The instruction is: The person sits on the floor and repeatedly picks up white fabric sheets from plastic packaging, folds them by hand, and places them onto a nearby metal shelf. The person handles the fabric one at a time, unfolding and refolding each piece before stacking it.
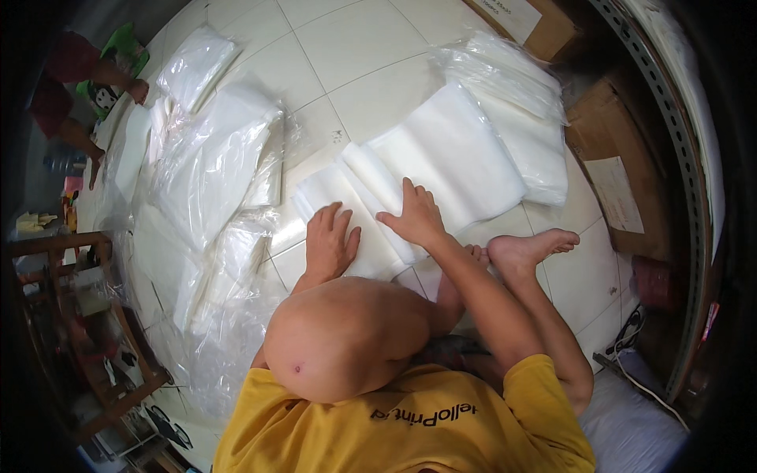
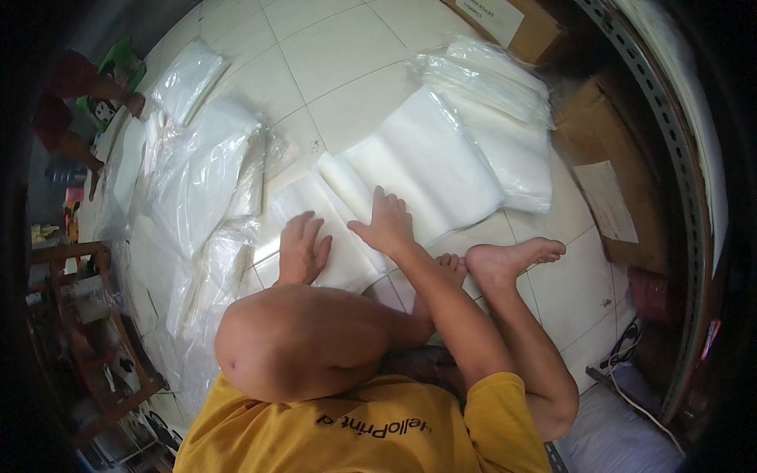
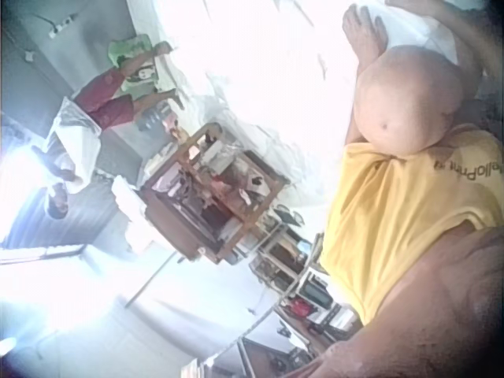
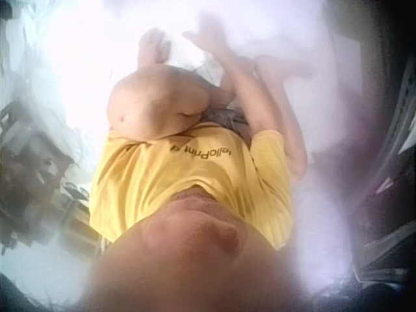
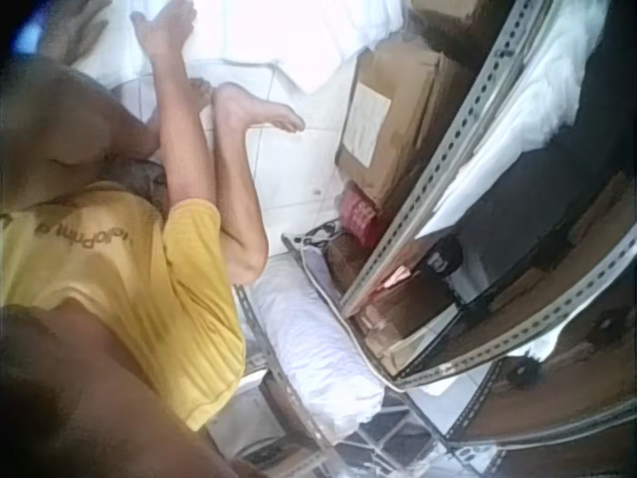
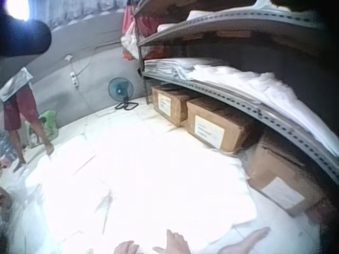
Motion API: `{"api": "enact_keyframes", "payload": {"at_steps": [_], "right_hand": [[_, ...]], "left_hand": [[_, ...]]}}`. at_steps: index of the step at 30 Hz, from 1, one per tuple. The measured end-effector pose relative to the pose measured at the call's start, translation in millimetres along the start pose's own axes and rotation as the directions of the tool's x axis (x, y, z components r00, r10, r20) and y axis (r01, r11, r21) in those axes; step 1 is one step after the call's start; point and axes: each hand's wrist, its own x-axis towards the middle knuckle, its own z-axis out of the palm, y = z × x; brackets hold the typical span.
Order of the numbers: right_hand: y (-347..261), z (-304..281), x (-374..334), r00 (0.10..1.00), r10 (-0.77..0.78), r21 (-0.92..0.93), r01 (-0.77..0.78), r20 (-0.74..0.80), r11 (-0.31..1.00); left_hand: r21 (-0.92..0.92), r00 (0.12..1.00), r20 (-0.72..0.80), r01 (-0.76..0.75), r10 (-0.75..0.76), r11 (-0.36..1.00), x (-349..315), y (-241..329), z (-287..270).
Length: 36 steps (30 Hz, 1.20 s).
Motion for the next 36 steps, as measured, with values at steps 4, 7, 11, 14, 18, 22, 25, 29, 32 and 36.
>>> {"api": "enact_keyframes", "payload": {"at_steps": [4,7,11,14,18,22,25,29,32,36], "right_hand": [[-5.5,10.7,11.4,0.981,-0.001,-0.056,0.012,0.195,0.998],[-14.0,17.3,8.3,0.972,-0.118,0.174,0.083,0.201,0.981],[-24.1,34.4,3.9,0.98,-0.104,0.119,0.085,0.169,0.989],[-18.2,48.4,7.3,0.97,-0.168,0.056,0.161,0.174,0.985],[-28.9,39.9,-1.5,0.961,-0.184,-0.031,0.194,0.205,0.98],[-42.7,46.0,-11.8,0.97,-0.145,-0.177,0.181,0.197,0.967],[-47.6,51.6,-14.8,0.973,-0.182,-0.281,0.217,0.145,0.935],[-43.4,65.4,-7.6,0.971,-0.213,-0.356,0.24,0.112,0.903],[-41.0,73.8,-5.1,0.978,-0.196,-0.347,0.208,0.071,0.914],[-36.9,66.7,-6.5,0.981,-0.18,-0.193,0.192,0.075,0.962]], "left_hand": [[0.068,0.947,-0.207,0.266,-0.247,0.962,-3.8,-9.7,3.4],[-0.212,0.903,-0.06,0.405,-0.426,0.889,-10.7,-24.6,7.5],[-0.38,0.821,0.058,0.544,-0.568,0.748,-3.6,-15.4,-2.7],[-0.388,0.804,0.158,0.585,-0.574,0.712,1.8,-11.1,-4.0],[-0.301,0.824,0.118,0.562,-0.555,0.77,5.7,-8.1,-1.5],[-0.072,0.894,-0.127,0.423,-0.429,0.903,2.9,-0.4,-1.5],[0.181,0.984,-0.08,0.173,-0.16,0.968,0.7,-10.4,5.1],[0.257,0.993,0.115,-0.069,0.04,0.964,5.6,-14.1,9.6],[0.289,0.899,0.42,-0.005,-0.122,0.957,21.4,-6.2,5.6],[0.221,0.818,0.481,0.233,-0.314,0.947,46.8,-7.1,16.9]]}}
